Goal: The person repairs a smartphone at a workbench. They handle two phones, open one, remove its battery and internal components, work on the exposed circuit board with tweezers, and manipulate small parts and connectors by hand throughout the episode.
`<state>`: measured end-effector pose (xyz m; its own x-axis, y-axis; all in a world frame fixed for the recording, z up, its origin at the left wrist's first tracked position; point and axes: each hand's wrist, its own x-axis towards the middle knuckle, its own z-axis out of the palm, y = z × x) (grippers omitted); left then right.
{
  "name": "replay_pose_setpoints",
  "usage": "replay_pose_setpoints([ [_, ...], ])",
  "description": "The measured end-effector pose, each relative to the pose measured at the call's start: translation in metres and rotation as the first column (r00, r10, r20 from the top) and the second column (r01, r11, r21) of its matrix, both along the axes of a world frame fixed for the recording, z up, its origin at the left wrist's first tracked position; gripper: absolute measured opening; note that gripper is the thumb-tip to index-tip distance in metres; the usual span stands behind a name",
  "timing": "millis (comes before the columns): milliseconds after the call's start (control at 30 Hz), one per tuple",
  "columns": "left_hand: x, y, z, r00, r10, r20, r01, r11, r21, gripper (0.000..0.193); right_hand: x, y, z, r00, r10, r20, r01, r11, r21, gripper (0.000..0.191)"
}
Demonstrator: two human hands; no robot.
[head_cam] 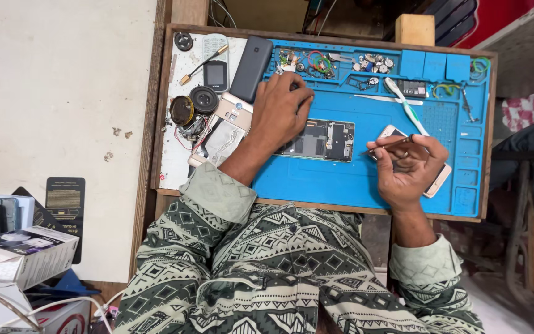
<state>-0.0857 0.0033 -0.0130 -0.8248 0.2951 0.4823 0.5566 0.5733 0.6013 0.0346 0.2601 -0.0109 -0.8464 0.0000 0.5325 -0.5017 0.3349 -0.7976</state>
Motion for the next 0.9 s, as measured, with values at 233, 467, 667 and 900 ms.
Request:
replay_pose_setpoints([
  [233, 0.004, 0.003, -0.004, 1.000, -0.005, -0.028, 0.002, 0.994, -0.106, 0.019, 0.002, -0.009, 0.004, 0.999, 0.011, 0.032, -0.012, 0.998, 0.055, 0.057],
  [467, 0.008, 0.008, -0.003, 0.999, 0.032, 0.023, -0.030, 0.998, -0.058, 0.012, -0.006, -0.039, 0.013, 0.995, 0.078, 0.054, -0.083, 0.993, 0.085, 0.053],
  [667, 0.012, 0.002, 0.004, 0.969, -0.247, 0.030, 0.245, 0.968, 0.053, 0.026, -0.016, -0.046, 0.016, 0.988, 0.108, 0.105, -0.125, 0.978, 0.168, 0.050],
  [900, 0.019, 0.005, 0.004, 0.903, -0.425, 0.059, 0.426, 0.905, 0.005, 0.042, -0.012, -0.040, 0.005, 0.981, 0.184, 0.057, -0.191, 0.968, 0.162, 0.051],
])
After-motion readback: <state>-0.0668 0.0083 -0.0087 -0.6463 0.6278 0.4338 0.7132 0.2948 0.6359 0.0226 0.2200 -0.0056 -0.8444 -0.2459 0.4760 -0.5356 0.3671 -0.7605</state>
